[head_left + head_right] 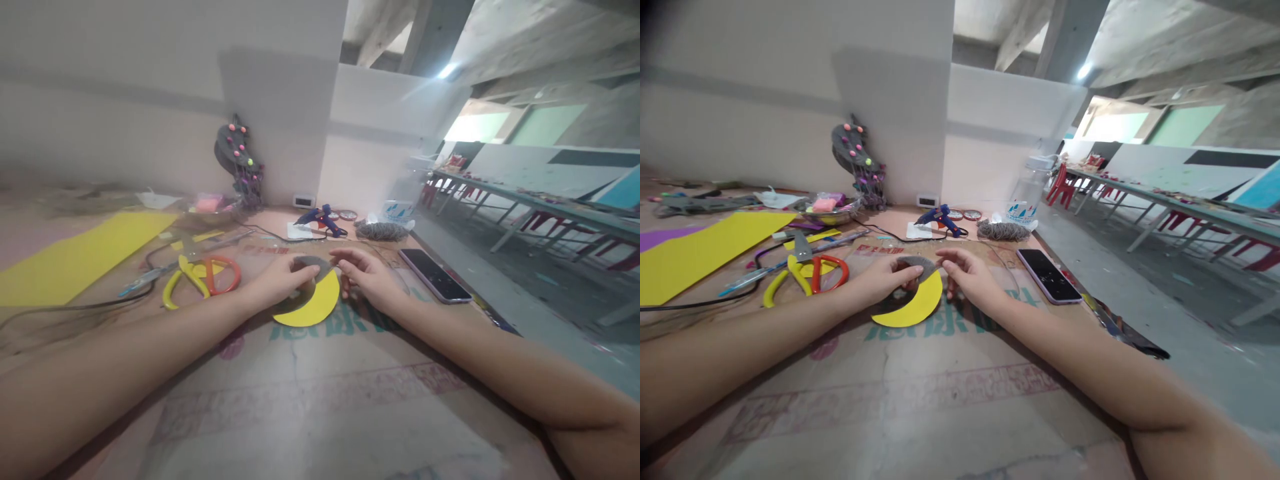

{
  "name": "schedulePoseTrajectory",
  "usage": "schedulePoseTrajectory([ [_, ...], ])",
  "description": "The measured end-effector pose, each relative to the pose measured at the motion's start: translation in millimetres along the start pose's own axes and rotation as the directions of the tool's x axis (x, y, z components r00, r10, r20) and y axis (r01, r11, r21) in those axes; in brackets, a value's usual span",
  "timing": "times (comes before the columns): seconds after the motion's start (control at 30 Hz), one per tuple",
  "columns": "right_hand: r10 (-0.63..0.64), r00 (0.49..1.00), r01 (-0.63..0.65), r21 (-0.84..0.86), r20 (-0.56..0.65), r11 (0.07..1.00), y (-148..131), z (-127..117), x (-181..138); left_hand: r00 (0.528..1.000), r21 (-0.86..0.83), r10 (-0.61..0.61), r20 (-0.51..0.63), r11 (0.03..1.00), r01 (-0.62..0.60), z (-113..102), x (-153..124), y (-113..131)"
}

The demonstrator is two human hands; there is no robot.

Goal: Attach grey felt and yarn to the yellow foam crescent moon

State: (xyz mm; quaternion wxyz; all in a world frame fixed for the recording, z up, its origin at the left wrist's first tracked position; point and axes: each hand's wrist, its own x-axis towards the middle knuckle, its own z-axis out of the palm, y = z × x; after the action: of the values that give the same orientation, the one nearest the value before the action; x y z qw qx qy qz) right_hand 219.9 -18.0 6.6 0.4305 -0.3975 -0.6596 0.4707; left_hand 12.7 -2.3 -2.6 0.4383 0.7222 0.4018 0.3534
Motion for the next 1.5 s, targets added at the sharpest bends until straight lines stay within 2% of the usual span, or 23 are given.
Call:
schedulePoseTrajectory([
  [0.3, 0.039, 0.999, -0.04, -0.075, -0.01, 0.996, -2.2, 1.8, -1.1, 1.0, -0.014, -0.01, 0.01, 1.0, 0.01, 0.4, 0.5, -3.8],
  [0.5, -0.031, 1.0, 0.03, -0.209, -0.001, 0.977, -4.3, -2.0, 0.4, 0.998, -0.009, -0.035, -0.044, 0.999, 0.035, -0.3, 1.5, -1.6],
  [0.83, -0.138, 0.988, 0.102, -0.39, -0.065, 0.915, 2.2, -3.0, 7.5, 1.0, 0.012, -0.024, -0.009, 1.0, 0.024, -0.6, 0.1, 0.2],
  [1.2, -0.154, 0.985, 0.101, -0.464, -0.078, 0.88, -0.3, -1.0, 3.7, 0.998, 0.004, -0.025, 0.065, 1.0, 0.025, 0.3, -1.9, 0.5],
  [1.37, -0.1, 0.994, 0.08, -0.355, -0.038, 0.931, 2.2, -1.2, 2.1, 0.999, -0.008, -0.029, 0.036, 1.0, 0.029, 0.0, -1.7, 0.7],
  [1.5, -0.155, 0.986, 0.117, -0.409, -0.062, 0.905, -1.2, -2.0, 0.3, 1.0, 0.011, -0.019, 0.009, 1.0, 0.018, -0.1, -1.4, 0.2],
])
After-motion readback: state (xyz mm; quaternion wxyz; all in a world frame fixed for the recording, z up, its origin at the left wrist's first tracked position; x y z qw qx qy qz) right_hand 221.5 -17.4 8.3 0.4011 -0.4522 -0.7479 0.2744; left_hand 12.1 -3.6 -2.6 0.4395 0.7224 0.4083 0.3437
